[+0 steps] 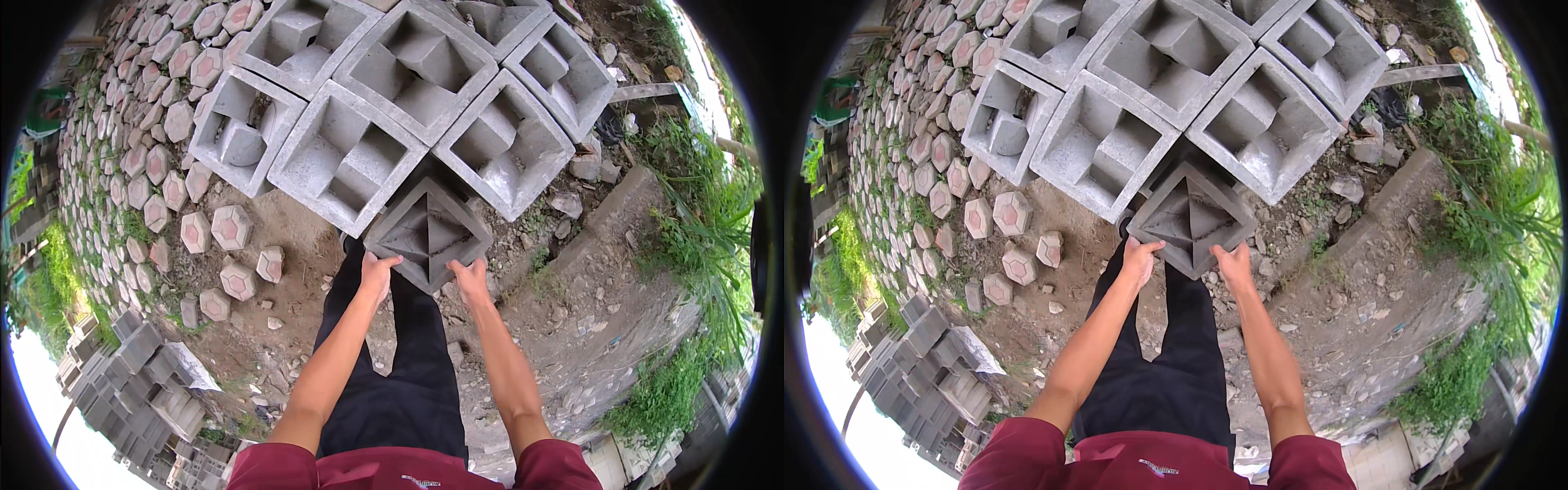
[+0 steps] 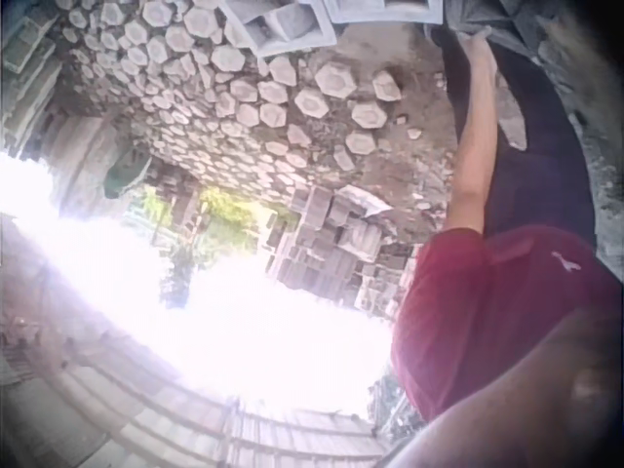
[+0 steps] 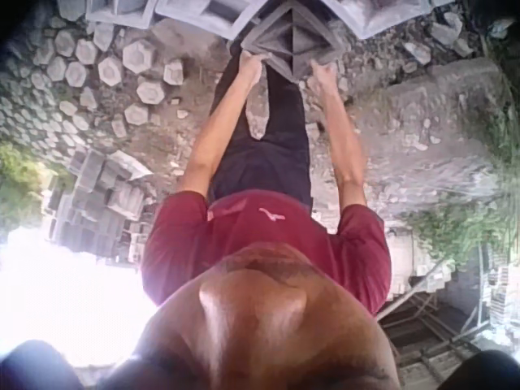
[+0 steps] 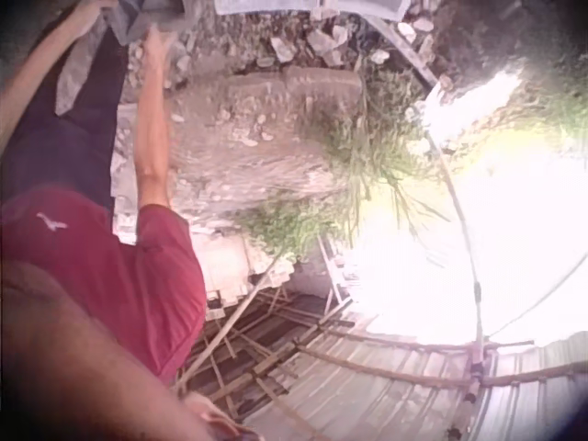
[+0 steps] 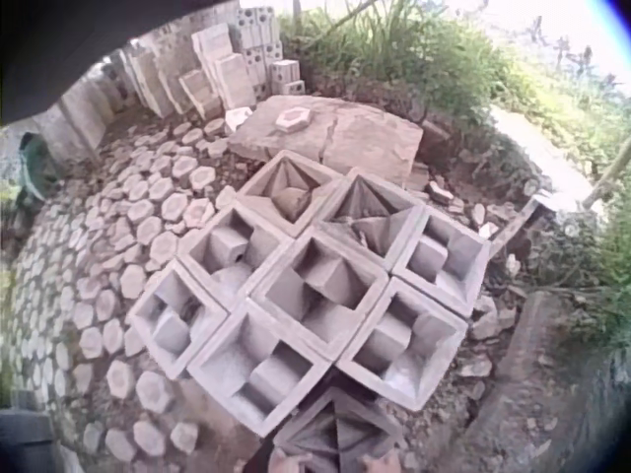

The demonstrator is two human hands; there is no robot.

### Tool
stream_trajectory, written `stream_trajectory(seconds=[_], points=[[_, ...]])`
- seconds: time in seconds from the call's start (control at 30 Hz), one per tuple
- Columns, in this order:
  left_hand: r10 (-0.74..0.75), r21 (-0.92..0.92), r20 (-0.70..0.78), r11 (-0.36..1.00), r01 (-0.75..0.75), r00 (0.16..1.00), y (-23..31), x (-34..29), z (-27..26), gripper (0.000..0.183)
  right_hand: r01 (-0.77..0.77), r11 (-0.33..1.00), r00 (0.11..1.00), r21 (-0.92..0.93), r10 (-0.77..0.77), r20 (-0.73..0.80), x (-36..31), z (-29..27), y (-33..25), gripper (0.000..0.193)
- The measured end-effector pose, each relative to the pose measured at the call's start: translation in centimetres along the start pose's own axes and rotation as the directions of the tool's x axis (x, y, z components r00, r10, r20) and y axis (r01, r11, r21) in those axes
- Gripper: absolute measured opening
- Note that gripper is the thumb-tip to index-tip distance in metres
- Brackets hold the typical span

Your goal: The person stacks concrete blocks by picking them up from one pile and placing them into a new organized arrangement on the ground.

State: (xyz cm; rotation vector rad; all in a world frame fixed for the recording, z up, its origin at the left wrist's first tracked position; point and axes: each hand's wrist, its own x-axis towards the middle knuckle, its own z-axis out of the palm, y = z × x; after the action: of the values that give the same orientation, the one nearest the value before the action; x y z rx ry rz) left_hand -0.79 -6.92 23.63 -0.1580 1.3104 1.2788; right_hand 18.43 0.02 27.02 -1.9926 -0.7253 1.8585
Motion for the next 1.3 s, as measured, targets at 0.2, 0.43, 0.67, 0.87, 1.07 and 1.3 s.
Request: stream_trajectory(seconds=[0.2, 0.43, 0.67, 0.87, 1.07, 1.3], points=[[0.039, -0.084, -0.018, 0.996, -0.041, 0.999, -0.7, 4.5, 0.6, 0.06, 0.034, 0.999, 0.996, 0.041, -0.03, -0.079, 3.7, 1.2, -0.1, 0.038], [0.081, -0.095, -0.121, 0.991, -0.093, 0.989, -1.1, 5.0, 1.6, 0.063, -0.039, 0.986, 0.999, -0.163, 0.035, -0.026, 5.7, 0.3, -1.5, 0.035], [0.099, -0.026, -0.165, 0.994, -0.105, 0.981, -0.9, 5.5, 1.7, 0.061, -0.05, 0.987, 0.999, -0.156, 0.046, -0.025, 6.5, 0.6, -1.2, 0.035], [-0.057, -0.034, -0.04, 0.998, 0.056, 0.998, 1.2, 5.6, 0.5, 0.055, 0.178, 0.983, 0.981, -0.045, -0.181, -0.076, 7.9, 0.4, -0.7, 0.045], [-0.055, 0.522, -0.071, 0.849, 0.084, 0.996, 5.8, 0.8, -1.3, 0.063, 0.353, 0.764, 0.917, -0.54, -0.397, 0.037, 3.3, -1.3, -2.4, 0.039], [0.256, 0.428, -0.042, 0.878, -0.214, 0.966, 9.1, -11.5, -3.6, 0.034, 0.513, 0.478, 0.841, -0.713, -0.446, 0.307, -10.7, -0.7, -7.1, 0.039]])
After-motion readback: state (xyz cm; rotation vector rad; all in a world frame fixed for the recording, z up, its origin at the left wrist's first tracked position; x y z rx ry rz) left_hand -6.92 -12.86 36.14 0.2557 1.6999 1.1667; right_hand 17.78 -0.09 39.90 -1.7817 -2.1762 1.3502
